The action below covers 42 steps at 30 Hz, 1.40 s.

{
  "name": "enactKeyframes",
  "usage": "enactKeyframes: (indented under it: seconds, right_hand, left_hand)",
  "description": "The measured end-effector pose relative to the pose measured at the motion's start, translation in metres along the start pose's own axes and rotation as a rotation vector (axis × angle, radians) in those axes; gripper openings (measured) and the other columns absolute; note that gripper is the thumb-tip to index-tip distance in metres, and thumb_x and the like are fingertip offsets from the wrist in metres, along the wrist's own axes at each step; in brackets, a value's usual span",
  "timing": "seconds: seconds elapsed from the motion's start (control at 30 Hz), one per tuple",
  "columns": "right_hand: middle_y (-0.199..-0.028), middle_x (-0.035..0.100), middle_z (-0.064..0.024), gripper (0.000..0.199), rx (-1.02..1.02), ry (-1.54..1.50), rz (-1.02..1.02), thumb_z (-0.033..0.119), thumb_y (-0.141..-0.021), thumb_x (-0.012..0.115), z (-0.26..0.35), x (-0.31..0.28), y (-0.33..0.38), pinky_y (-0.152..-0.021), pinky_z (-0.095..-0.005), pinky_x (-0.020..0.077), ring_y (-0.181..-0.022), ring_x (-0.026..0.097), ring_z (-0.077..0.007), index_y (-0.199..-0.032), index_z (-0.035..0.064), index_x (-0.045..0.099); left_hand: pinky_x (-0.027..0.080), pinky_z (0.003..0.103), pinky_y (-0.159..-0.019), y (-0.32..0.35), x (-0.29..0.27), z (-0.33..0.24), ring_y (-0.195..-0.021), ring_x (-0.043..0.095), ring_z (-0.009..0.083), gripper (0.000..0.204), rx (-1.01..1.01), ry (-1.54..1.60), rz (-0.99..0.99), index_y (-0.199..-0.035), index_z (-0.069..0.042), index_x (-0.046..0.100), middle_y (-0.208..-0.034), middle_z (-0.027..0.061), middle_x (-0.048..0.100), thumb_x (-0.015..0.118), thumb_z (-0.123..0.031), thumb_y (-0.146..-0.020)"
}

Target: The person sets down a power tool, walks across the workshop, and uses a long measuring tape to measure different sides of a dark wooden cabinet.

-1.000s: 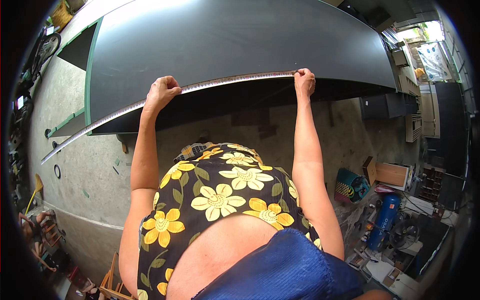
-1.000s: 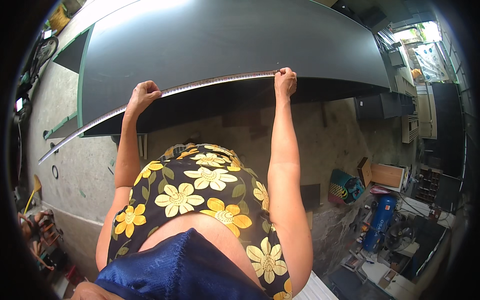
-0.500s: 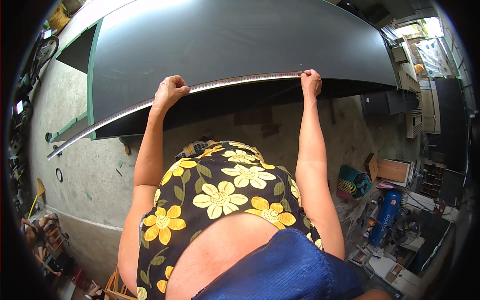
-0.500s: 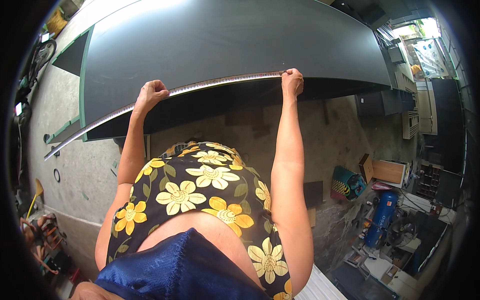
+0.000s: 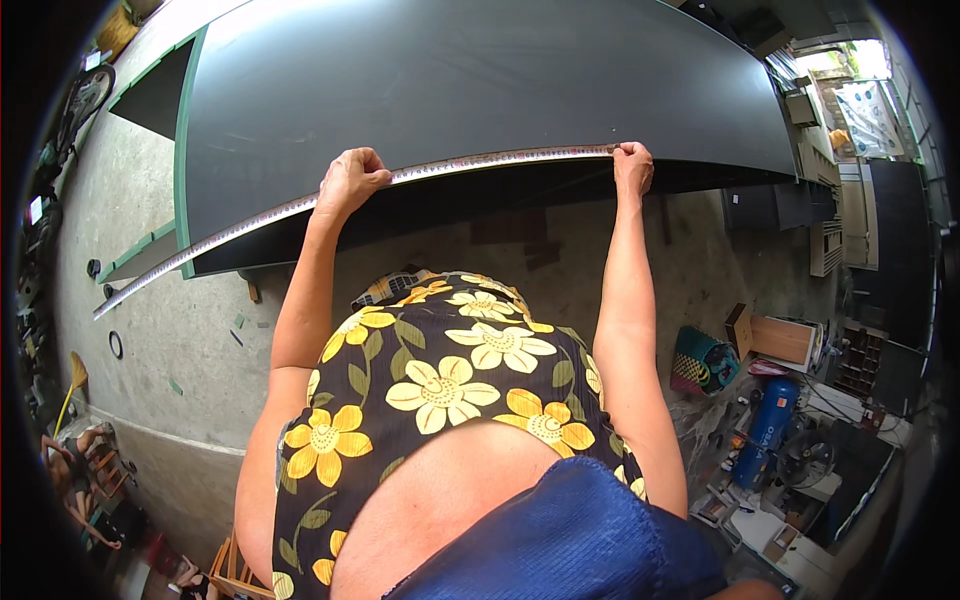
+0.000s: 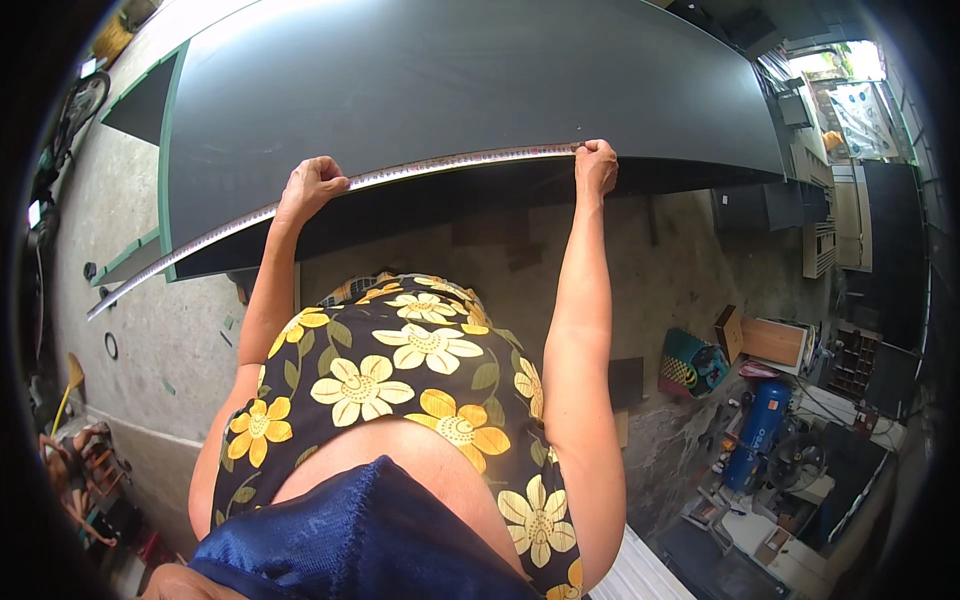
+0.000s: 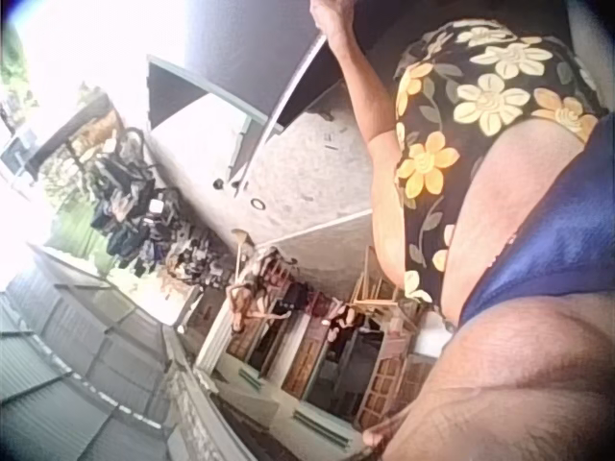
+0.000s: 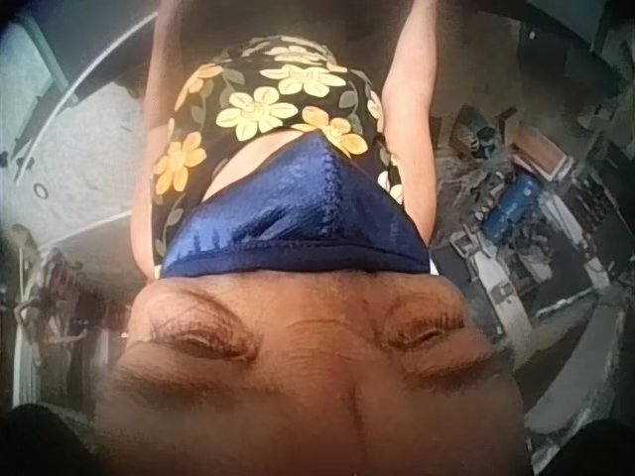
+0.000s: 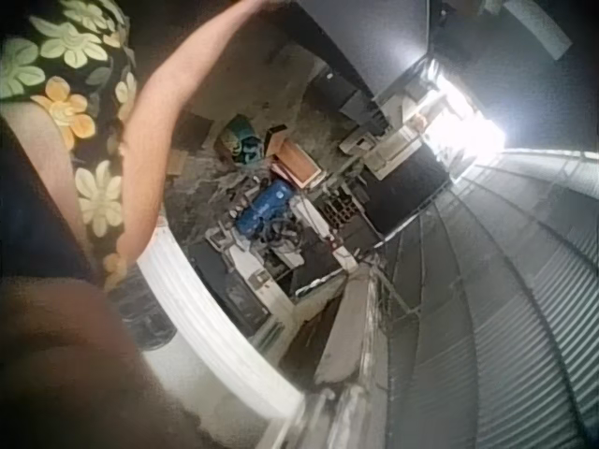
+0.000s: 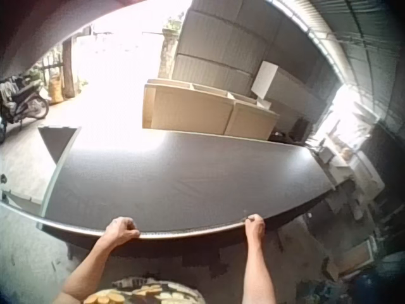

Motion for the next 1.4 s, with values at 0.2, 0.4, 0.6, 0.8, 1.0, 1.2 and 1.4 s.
enactKeyframes:
  seconds: [0.2, 0.4, 0.6, 0.8, 1.0, 1.2, 1.4]
  right_hand:
    - [-0.084, 0.067, -0.0076, 0.018, 0.020, -0.020, 0.032, 0.021, -0.072, 0.060, -0.003, 0.002, -0.002, -0.073, -0.0373, 0.0494, -0.083, 0.064, -0.0265, -0.086, 0.0116, 0.066]
    - [-0.083, 0.067, -0.0078, 0.018, 0.011, -0.066, 0.041, 0.021, -0.071, 0.060, -0.010, 0.005, -0.005, -0.073, -0.0369, 0.0494, -0.082, 0.064, -0.0264, -0.085, 0.0107, 0.066]
    - [-0.084, 0.068, -0.0071, 0.015, -0.001, -0.102, 0.031, 0.019, -0.072, 0.060, -0.013, 0.004, -0.005, -0.073, -0.0398, 0.0498, -0.083, 0.064, -0.0277, -0.084, 0.0116, 0.064]
    - [-0.085, 0.067, -0.0066, 0.020, 0.007, -0.131, 0.052, 0.022, -0.071, 0.060, -0.014, 0.004, -0.003, -0.074, -0.0374, 0.0494, -0.083, 0.064, -0.0262, -0.088, 0.0119, 0.065]
    - [-0.084, 0.065, -0.0070, 0.016, -0.033, -0.138, 0.025, 0.021, -0.073, 0.060, -0.016, 0.010, -0.004, -0.071, -0.0408, 0.0495, -0.081, 0.063, -0.0271, -0.084, 0.0106, 0.063]
    - [-0.085, 0.067, -0.0069, 0.016, 0.002, -0.127, 0.035, 0.021, -0.072, 0.060, -0.010, 0.005, 0.000, -0.073, -0.0394, 0.0497, -0.083, 0.064, -0.0267, -0.084, 0.0108, 0.064]
    - [-0.079, 0.067, -0.0076, 0.018, -0.004, -0.185, -0.015, 0.020, -0.071, 0.064, 0.004, -0.003, 0.010, -0.070, -0.0324, 0.0498, -0.075, 0.065, -0.0215, -0.084, 0.0078, 0.067]
  left_hand:
    - [0.048, 0.035, -0.077, 0.003, -0.003, -0.003, -0.081, 0.063, 0.0237, 0.024, -0.024, 0.004, -0.012, -0.079, -0.005, 0.065, -0.080, 0.0112, 0.066, 0.067, -0.025, -0.068]
    - [0.047, 0.035, -0.076, 0.001, 0.000, 0.000, -0.081, 0.063, 0.0233, 0.024, -0.012, 0.008, -0.018, -0.079, -0.004, 0.065, -0.079, 0.0112, 0.065, 0.068, -0.025, -0.068]
    - [0.047, 0.032, -0.072, -0.001, 0.001, -0.001, -0.074, 0.061, 0.0202, 0.023, 0.003, 0.012, -0.002, -0.078, -0.002, 0.065, -0.073, 0.0109, 0.064, 0.069, -0.023, -0.068]
    - [0.047, 0.030, -0.068, 0.001, 0.000, -0.005, -0.068, 0.059, 0.0170, 0.021, -0.029, 0.023, -0.008, -0.077, -0.001, 0.064, -0.069, 0.0097, 0.062, 0.069, -0.020, -0.070]
    - [0.046, 0.030, -0.067, 0.000, 0.001, -0.001, -0.068, 0.059, 0.0168, 0.022, -0.011, 0.044, -0.024, -0.076, -0.001, 0.064, -0.067, 0.0095, 0.062, 0.069, -0.020, -0.070]
    - [0.047, 0.031, -0.069, 0.001, 0.000, 0.003, -0.070, 0.061, 0.0184, 0.023, 0.022, 0.054, -0.027, -0.077, 0.000, 0.064, -0.070, 0.0114, 0.063, 0.069, -0.021, -0.068]
    - [0.047, 0.032, -0.070, 0.028, -0.028, -0.001, -0.072, 0.061, 0.0216, 0.022, 0.052, 0.039, -0.028, -0.078, 0.000, 0.063, -0.073, 0.0120, 0.063, 0.066, -0.020, -0.069]
Point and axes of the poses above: each hand's wrist, its own y-axis away from the middle knuckle, its own x-axis out of the palm, z = x × y, the point moved 1 cm from there along -y, towards the middle knuckle
